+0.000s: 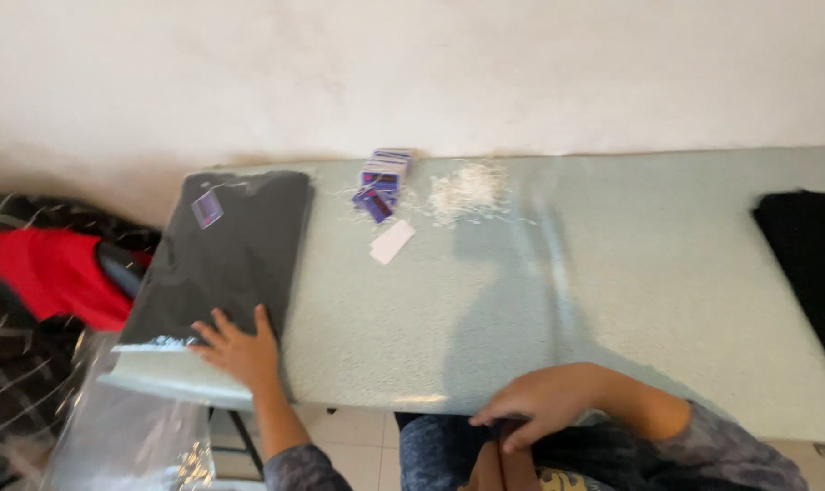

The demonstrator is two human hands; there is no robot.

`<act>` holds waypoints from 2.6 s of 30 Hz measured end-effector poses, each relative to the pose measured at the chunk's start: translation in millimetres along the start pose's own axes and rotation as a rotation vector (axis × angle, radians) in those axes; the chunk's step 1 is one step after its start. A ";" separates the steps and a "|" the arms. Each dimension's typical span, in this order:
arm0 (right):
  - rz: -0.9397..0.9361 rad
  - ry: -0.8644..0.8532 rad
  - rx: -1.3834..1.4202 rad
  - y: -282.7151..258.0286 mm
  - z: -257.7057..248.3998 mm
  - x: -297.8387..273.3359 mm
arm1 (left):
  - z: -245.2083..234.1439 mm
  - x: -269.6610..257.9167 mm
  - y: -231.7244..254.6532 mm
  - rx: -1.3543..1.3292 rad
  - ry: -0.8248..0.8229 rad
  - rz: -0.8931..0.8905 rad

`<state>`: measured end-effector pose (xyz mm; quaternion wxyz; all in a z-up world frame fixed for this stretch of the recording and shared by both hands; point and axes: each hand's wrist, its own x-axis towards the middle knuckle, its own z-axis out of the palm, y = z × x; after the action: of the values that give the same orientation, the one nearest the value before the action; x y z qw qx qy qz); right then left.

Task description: Folding black t-shirts and placing them into clear plastic packaging bags while attaching tags.

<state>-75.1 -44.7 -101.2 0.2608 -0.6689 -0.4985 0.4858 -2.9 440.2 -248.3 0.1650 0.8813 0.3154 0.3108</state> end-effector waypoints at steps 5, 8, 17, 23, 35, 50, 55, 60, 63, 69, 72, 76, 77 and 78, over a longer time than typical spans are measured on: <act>0.487 1.038 0.374 21.7 93.3 -152.0 | -70.6 -10.6 58.2 -0.078 0.074 0.120; 0.977 1.552 0.164 66.6 164.7 -237.0 | -105.3 -76.3 130.3 -0.111 -0.018 0.088; 1.528 1.656 -0.281 151.2 177.5 -311.3 | -56.9 -198.3 207.0 -0.721 0.001 0.800; 1.584 1.634 -0.560 229.6 148.2 -299.4 | -67.9 -216.5 261.5 -0.801 -0.183 0.938; 0.705 1.354 0.173 110.8 73.7 -127.8 | -82.9 -278.0 289.5 -0.745 -0.753 0.894; 0.990 1.626 -0.004 254.2 -48.6 -255.2 | -74.5 -335.3 289.1 -0.329 -0.951 1.455; 0.930 1.666 -0.172 292.3 -42.5 -266.9 | -88.3 -326.5 289.0 -0.449 -1.062 1.364; 0.870 2.076 -0.194 301.5 19.2 -330.0 | -95.6 -314.9 275.3 -0.821 -1.065 1.131; 0.980 2.133 -0.190 249.0 56.4 -336.1 | -110.0 -302.6 279.3 -0.905 -1.076 1.007; 1.365 1.929 -0.123 241.3 137.7 -327.7 | -108.9 -290.9 290.5 -0.928 -0.995 1.021; 1.279 2.059 0.010 230.5 158.3 -334.7 | -111.6 -287.7 296.3 -0.898 -0.997 1.078; 1.206 2.180 -0.027 213.6 170.2 -349.2 | -110.0 -283.0 296.2 -0.888 -1.044 1.094; 1.185 2.159 -0.056 211.2 168.2 -352.1 | -107.4 -282.0 294.6 -0.871 -1.052 1.088; 1.165 2.138 -0.085 208.6 165.8 -354.5 | -104.6 -280.2 292.5 -0.853 -1.059 1.082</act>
<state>-150.7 -470.0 -201.8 0.2609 -0.8633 0.3268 -0.2825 -108.9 47.3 -151.5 0.4361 0.8017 -0.4086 -0.0129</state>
